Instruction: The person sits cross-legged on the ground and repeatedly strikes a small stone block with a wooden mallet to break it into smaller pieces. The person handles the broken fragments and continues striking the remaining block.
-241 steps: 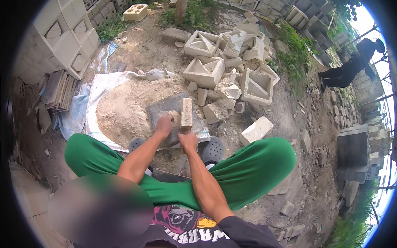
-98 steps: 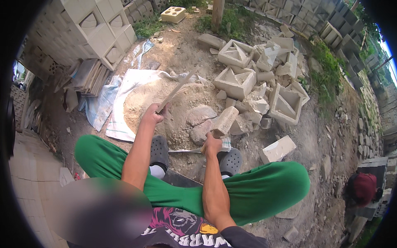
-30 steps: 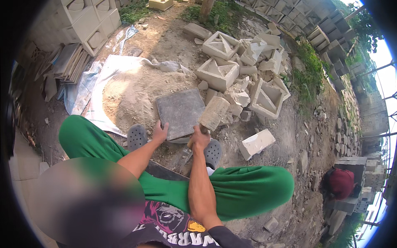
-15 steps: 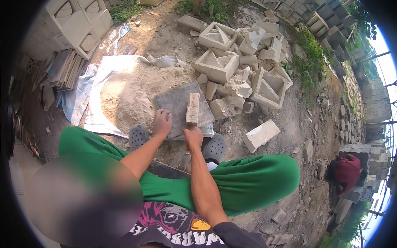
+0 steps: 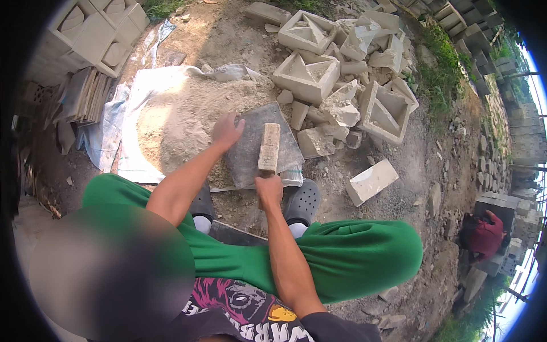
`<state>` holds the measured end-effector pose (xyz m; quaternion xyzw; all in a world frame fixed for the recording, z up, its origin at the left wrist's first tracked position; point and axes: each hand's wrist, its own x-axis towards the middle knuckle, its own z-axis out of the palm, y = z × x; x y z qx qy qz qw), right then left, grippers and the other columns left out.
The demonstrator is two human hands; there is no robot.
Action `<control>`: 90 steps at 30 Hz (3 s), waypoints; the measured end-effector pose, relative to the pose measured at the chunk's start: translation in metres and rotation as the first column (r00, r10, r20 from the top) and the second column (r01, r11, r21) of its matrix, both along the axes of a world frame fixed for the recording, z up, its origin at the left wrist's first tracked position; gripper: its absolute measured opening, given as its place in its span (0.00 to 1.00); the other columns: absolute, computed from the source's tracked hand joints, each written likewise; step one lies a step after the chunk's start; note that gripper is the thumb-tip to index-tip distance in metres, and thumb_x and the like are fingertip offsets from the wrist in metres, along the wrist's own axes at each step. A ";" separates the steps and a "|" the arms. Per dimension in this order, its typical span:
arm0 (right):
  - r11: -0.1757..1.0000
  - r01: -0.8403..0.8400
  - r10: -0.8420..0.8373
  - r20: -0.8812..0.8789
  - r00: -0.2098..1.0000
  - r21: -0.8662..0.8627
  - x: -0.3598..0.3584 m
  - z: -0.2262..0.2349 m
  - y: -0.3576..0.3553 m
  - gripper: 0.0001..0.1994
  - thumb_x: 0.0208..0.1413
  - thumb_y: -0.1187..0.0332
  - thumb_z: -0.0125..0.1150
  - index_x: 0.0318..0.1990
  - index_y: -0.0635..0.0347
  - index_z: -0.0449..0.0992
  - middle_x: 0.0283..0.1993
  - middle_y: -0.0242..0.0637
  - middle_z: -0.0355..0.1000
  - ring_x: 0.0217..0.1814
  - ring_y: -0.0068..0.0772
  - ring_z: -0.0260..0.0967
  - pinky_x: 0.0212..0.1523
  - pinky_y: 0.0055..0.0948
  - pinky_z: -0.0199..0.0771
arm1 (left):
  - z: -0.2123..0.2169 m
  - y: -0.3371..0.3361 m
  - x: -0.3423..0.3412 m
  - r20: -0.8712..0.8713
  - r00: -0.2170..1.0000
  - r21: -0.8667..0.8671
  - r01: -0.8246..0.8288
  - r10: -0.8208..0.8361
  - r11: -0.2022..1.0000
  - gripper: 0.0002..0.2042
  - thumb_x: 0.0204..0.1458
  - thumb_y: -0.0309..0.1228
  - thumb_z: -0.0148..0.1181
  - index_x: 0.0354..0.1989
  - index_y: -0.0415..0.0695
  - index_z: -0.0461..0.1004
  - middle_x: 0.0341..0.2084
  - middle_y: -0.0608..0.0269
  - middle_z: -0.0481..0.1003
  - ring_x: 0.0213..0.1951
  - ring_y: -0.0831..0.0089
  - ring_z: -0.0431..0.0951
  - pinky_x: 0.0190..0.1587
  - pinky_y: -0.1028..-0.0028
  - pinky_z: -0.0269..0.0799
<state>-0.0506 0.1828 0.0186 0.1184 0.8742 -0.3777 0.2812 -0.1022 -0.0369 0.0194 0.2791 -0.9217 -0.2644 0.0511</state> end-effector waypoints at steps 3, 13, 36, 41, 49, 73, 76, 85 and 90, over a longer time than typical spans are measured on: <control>0.998 0.000 0.003 -0.037 0.999 0.070 0.002 -0.005 0.000 0.18 0.45 0.58 0.63 0.28 0.70 0.80 0.21 0.46 0.77 0.26 0.45 0.79 0.34 0.39 0.78 | -0.004 -0.005 -0.034 -0.002 0.997 0.017 0.078 -0.078 0.997 0.17 0.57 0.42 0.58 0.51 0.46 0.75 0.47 0.55 0.74 0.55 0.55 0.71 0.57 0.57 0.68; 0.995 0.000 -0.016 0.155 0.988 0.099 -0.008 0.047 -0.004 0.23 0.45 0.55 0.65 0.42 0.65 0.81 0.44 0.58 0.78 0.51 0.60 0.75 0.51 0.46 0.75 | -0.026 0.034 -0.110 -0.031 0.983 0.065 0.184 -0.182 0.981 0.16 0.56 0.41 0.60 0.50 0.49 0.77 0.47 0.55 0.75 0.54 0.55 0.73 0.56 0.59 0.69; 1.000 0.022 -0.020 0.250 0.968 -0.006 -0.015 0.054 -0.002 0.22 0.49 0.53 0.62 0.48 0.59 0.79 0.46 0.54 0.78 0.53 0.59 0.74 0.52 0.47 0.74 | 0.045 0.179 -0.306 -0.076 0.901 0.201 0.434 -0.427 0.878 0.32 0.53 0.48 0.63 0.60 0.37 0.66 0.53 0.44 0.75 0.55 0.50 0.75 0.57 0.57 0.70; 1.000 0.006 -0.012 0.292 0.956 0.020 -0.016 0.059 -0.002 0.23 0.50 0.53 0.62 0.49 0.59 0.78 0.45 0.56 0.78 0.52 0.60 0.74 0.52 0.48 0.74 | 0.044 0.185 -0.360 0.318 0.782 0.143 0.519 -0.536 0.843 0.38 0.50 0.56 0.62 0.62 0.40 0.64 0.56 0.48 0.74 0.56 0.51 0.75 0.57 0.56 0.71; 0.998 0.044 -0.030 0.312 0.950 -0.037 -0.014 0.055 -0.001 0.24 0.51 0.52 0.62 0.51 0.59 0.76 0.48 0.56 0.77 0.54 0.62 0.73 0.55 0.51 0.71 | 0.056 0.182 -0.374 0.389 0.666 0.215 0.607 -0.637 0.765 0.32 0.50 0.55 0.61 0.55 0.40 0.73 0.50 0.48 0.78 0.51 0.53 0.78 0.54 0.57 0.74; 0.991 0.090 -0.068 0.212 0.975 -0.096 -0.002 0.042 -0.005 0.24 0.45 0.57 0.64 0.46 0.66 0.79 0.46 0.60 0.77 0.54 0.60 0.74 0.54 0.47 0.73 | 0.147 0.131 -0.284 0.408 0.403 -0.316 0.904 -0.819 0.287 0.30 0.41 0.21 0.67 0.57 0.40 0.65 0.45 0.51 0.72 0.46 0.52 0.77 0.44 0.56 0.76; 0.989 0.118 -0.100 0.184 0.978 -0.089 0.000 0.041 -0.006 0.23 0.45 0.57 0.64 0.45 0.66 0.80 0.45 0.59 0.78 0.53 0.60 0.74 0.53 0.47 0.73 | 0.141 0.136 -0.275 0.423 0.380 -0.394 0.895 -0.822 0.211 0.24 0.45 0.23 0.63 0.55 0.45 0.71 0.45 0.54 0.72 0.48 0.55 0.76 0.47 0.57 0.75; 0.989 0.118 -0.095 0.234 0.967 -0.085 0.001 0.038 -0.010 0.22 0.46 0.57 0.64 0.46 0.62 0.81 0.47 0.56 0.78 0.54 0.58 0.74 0.53 0.46 0.73 | 0.111 0.135 -0.286 0.360 0.242 -0.638 0.768 -0.901 -0.049 0.09 0.55 0.31 0.55 0.42 0.51 0.80 0.60 0.54 0.70 0.65 0.62 0.67 0.69 0.60 0.58; 0.985 0.142 -0.115 0.240 0.964 -0.096 0.002 0.041 -0.011 0.23 0.45 0.57 0.66 0.46 0.63 0.80 0.47 0.57 0.78 0.54 0.59 0.74 0.53 0.46 0.73 | 0.120 0.139 -0.287 0.481 0.085 -0.465 0.869 -0.873 -0.172 0.08 0.55 0.27 0.54 0.40 0.45 0.78 0.47 0.53 0.78 0.58 0.65 0.74 0.71 0.61 0.56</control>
